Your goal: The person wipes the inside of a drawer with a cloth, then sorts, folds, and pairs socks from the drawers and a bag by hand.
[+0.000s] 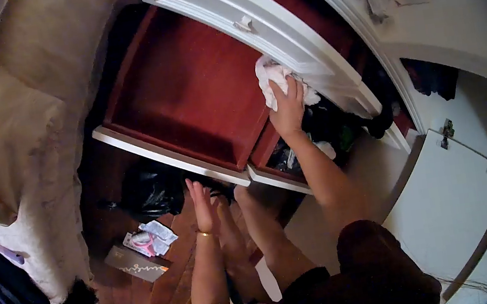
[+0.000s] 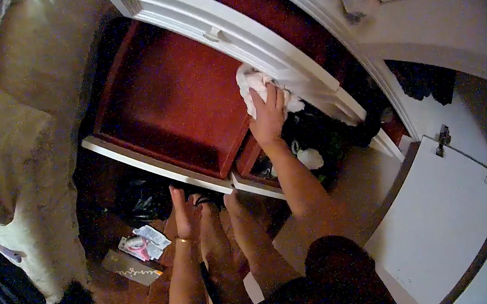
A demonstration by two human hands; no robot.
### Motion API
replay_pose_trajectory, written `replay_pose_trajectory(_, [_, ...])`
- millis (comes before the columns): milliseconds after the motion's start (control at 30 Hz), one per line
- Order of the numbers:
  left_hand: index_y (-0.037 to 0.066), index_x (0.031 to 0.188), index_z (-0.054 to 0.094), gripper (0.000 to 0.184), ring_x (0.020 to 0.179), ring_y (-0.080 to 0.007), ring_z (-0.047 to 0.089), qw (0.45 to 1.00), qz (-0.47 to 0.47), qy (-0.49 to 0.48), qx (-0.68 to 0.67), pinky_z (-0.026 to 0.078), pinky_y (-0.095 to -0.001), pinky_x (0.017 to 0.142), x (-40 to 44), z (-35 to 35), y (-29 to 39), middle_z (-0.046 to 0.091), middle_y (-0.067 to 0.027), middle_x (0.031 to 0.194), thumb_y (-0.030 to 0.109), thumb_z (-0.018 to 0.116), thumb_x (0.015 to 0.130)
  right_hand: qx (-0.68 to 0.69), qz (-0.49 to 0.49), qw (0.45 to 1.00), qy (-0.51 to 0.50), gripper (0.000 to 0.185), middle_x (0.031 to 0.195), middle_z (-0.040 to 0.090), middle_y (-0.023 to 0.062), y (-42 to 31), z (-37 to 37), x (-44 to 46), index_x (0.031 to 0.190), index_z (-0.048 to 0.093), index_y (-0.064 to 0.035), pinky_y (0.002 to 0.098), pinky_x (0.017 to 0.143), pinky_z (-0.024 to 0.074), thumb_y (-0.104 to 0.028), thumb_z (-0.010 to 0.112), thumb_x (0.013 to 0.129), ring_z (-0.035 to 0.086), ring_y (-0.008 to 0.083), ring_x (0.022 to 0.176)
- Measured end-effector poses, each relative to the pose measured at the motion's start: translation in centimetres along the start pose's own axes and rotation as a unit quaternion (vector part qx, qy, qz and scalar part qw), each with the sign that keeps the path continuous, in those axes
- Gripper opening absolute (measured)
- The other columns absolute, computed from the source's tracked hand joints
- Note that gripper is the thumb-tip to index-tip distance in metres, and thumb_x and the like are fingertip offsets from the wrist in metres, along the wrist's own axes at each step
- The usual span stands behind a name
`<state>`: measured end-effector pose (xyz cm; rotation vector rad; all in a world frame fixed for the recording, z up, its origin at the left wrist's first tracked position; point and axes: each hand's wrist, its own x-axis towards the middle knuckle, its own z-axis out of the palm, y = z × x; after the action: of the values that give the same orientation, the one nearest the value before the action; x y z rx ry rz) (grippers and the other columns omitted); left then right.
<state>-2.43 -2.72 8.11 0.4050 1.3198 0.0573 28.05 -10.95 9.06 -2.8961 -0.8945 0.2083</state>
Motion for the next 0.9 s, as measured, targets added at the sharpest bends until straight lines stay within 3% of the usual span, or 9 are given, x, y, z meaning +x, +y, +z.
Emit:
replay_pose_trajectory(67, [0.024,0.151,0.01,0.079,0.125,-0.0251,0.039,0.999,0.013,-0.042,-0.01,0.035,-0.0456,0.1,0.9,1.1,-0.2,0.03,-0.006,0.148,0.065,0.04,0.09,0.076,0.012,0.997,0.014,0.055,0.129,0.041,0.0176,-0.3,0.1,-1.1,0.113,0.063,-0.0159,0.0461,0.102,0.0339,-0.005,0.074,0.06,0.038,0.0405,0.12])
replay_pose_trajectory(133, [0.02,0.151,0.009,0.086,0.143,-0.03,0.011,0.993,-0.026,-0.111,-0.016,0.016,-0.0526,0.11,1.5,2.1,-0.3,0.011,-0.0071,0.157,0.072,0.035,0.087,0.08,-0.025,0.996,-0.009,0.049,0.123,0.045,0.017,-0.8,0.1,-4.3,0.107,0.067,-0.016,0.0473,0.101,0.0333,-0.007,0.074,0.06,0.04,0.0412,0.116])
replay_pose_trajectory(200, [0.016,0.151,0.011,0.085,0.139,-0.0303,0.023,0.999,-0.026,-0.038,-0.004,0.018,-0.0544,0.108,1.7,2.5,-0.9,0.021,-0.0076,0.153,0.068,0.037,0.089,0.148,-0.007,0.986,-0.081,0.044,0.122,0.046,0.0147,-2.9,0.2,-8.1,0.104,0.069,-0.0178,0.0471,0.1,0.0336,-0.009,0.074,0.061,0.04,0.0405,0.115])
replay_pose_trajectory(300, [0.011,0.147,0.021,0.076,0.125,-0.0262,0.041,0.994,0.102,-0.03,-0.004,0.031,-0.0482,0.102,2.6,2.4,-1.0,0.04,-0.0088,0.14,0.053,0.05,0.092,0.248,-0.048,0.938,-0.236,0.05,0.128,0.047,0.0152,-5.1,-0.5,-12.8,0.108,0.068,-0.0156,0.0422,0.102,0.0349,-0.007,0.072,0.059,0.042,0.0378,0.12])
replay_pose_trajectory(400, [0.002,0.143,0.027,0.06,0.113,-0.0185,0.048,0.983,0.148,0.017,0.111,0.038,-0.03,0.097,4.9,1.7,-1.1,0.049,-0.0085,0.128,0.018,0.056,0.093,0.385,-0.035,0.847,-0.365,0.051,0.121,0.055,0.0178,-2.9,0.7,-11.3,0.11,0.067,-0.0128,0.037,0.097,0.0413,-0.007,0.071,0.06,0.051,0.0325,0.114])
replay_pose_trajectory(433, [0.001,0.142,0.027,0.064,0.109,-0.0182,0.049,0.98,0.167,-0.002,0.112,0.04,-0.0306,0.095,5.5,1.4,-1.1,0.051,-0.0111,0.124,0.01,0.061,0.089,0.386,-0.022,0.864,-0.323,0.05,0.109,0.06,0.0162,-2.2,0.5,-10.0,0.111,0.066,-0.0107,0.035,0.095,0.0432,-0.006,0.071,0.062,0.055,0.0303,0.108])
replay_pose_trajectory(600, [-0.002,0.139,0.028,0.061,0.111,-0.0218,0.049,0.949,0.249,0.044,0.19,0.038,-0.0297,0.098,5.8,1.8,-2.3,0.049,-0.0155,0.128,0.01,0.06,0.089,0.121,-0.06,0.991,-0.014,0.065,0.127,0.042,0.0159,-0.2,-5.7,-0.8,0.123,0.059,-0.0148,0.0443,0.102,0.0374,0.001,0.07,0.061,0.035,0.0388,0.123])
replay_pose_trajectory(733, [-0.003,0.138,0.028,0.057,0.107,-0.023,0.052,0.934,0.273,0.058,0.224,0.04,-0.031,0.095,6.4,2.0,-2.5,0.052,-0.0172,0.124,0.011,0.058,0.091,-0.039,-0.156,0.987,-0.007,0.062,0.13,0.04,0.018,1.9,-0.3,0.9,0.121,0.059,-0.0103,0.0439,0.101,0.036,0.005,0.067,0.062,0.034,0.0401,0.125])
replay_pose_trajectory(900, [-0.003,0.133,0.031,0.052,0.096,-0.0232,0.056,0.934,0.266,0.064,0.228,0.044,-0.0327,0.087,5.9,1.9,-2.4,0.057,-0.0168,0.111,0.009,0.057,0.089,0.151,-0.004,0.986,-0.074,0.061,0.127,0.044,0.0177,-0.6,-1.3,-1.8,0.122,0.059,-0.0086,0.0403,0.102,0.0352,-0.004,0.068,0.062,0.035,0.0387,0.125])
